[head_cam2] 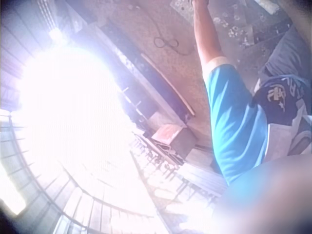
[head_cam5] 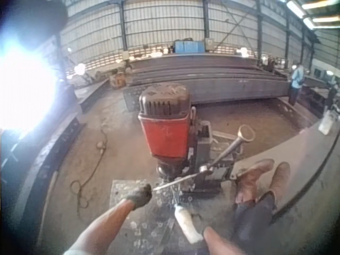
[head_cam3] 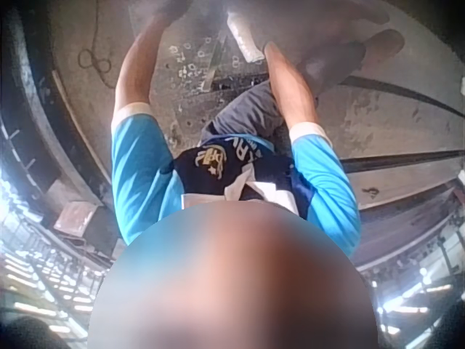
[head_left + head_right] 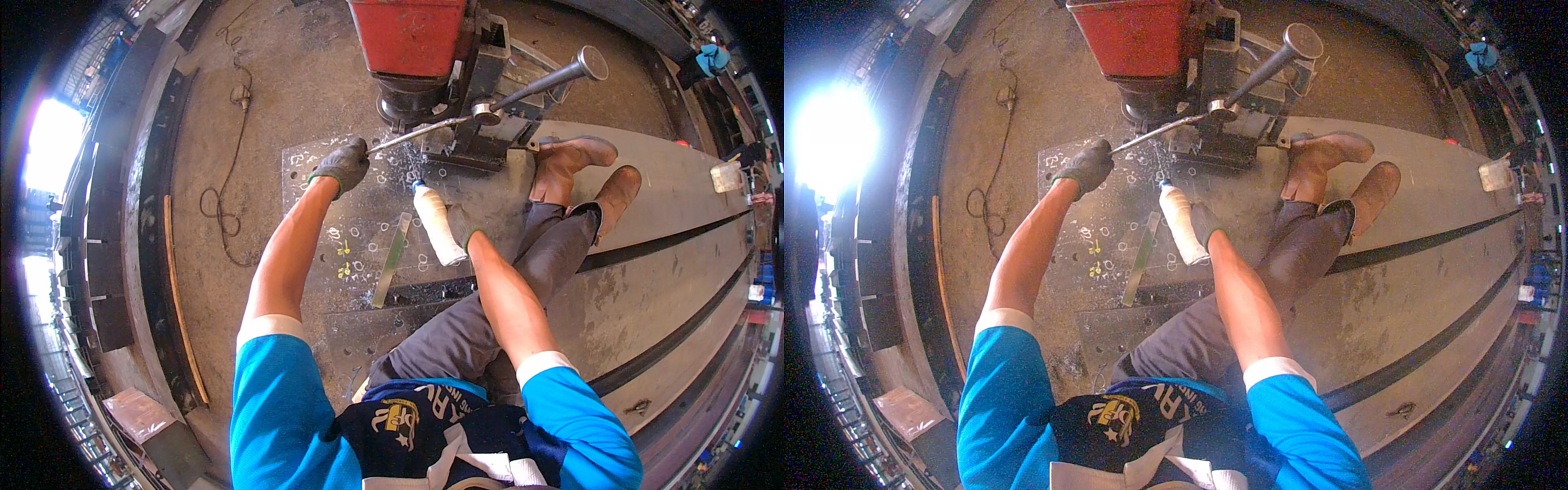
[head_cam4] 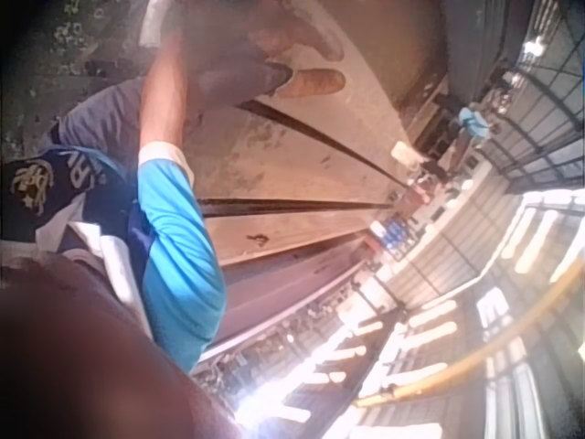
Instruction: The person sits on the floor and operates a red drill press to drill holes into a metal sheet. They apply cutting fluid from a white bottle, adjust the drill press handle, and reposition the sheet between drilling cycles.
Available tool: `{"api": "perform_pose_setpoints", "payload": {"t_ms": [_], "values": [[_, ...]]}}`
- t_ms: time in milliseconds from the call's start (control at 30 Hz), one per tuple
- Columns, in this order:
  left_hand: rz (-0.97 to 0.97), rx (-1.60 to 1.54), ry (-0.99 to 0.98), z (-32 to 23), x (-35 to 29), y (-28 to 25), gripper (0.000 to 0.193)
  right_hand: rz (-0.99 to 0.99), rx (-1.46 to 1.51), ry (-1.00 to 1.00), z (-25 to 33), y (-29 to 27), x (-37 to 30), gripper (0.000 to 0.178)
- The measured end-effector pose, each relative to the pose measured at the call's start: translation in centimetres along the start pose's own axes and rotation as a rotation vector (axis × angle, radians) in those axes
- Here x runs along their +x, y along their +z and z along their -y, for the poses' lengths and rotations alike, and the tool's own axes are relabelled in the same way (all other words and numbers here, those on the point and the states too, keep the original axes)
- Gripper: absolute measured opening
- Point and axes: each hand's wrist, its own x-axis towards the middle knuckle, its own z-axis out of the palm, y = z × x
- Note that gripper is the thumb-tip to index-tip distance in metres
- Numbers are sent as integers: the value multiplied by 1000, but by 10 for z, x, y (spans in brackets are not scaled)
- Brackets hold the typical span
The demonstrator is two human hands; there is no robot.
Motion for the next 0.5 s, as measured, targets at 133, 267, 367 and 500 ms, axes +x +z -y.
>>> {"api": "perform_pose_setpoints", "payload": {"t_ms": [133, 267, 367, 500], "values": [[-23, 2, 14, 2, 3, 4, 29, 50, 149, -22, -7, 3, 4, 56], [-8, 12, 13, 2, 2, 3, 32, 44, 172, 28, -5, 0, 0, 56], [-5, 20, 19, 0, 0, 2, 32, 55, 255, 77, -1, 0, -1, 56], [5, 17, 9, -1, 0, 1, 32, 50, 280, 70, -7, 4, 4, 54]]}}
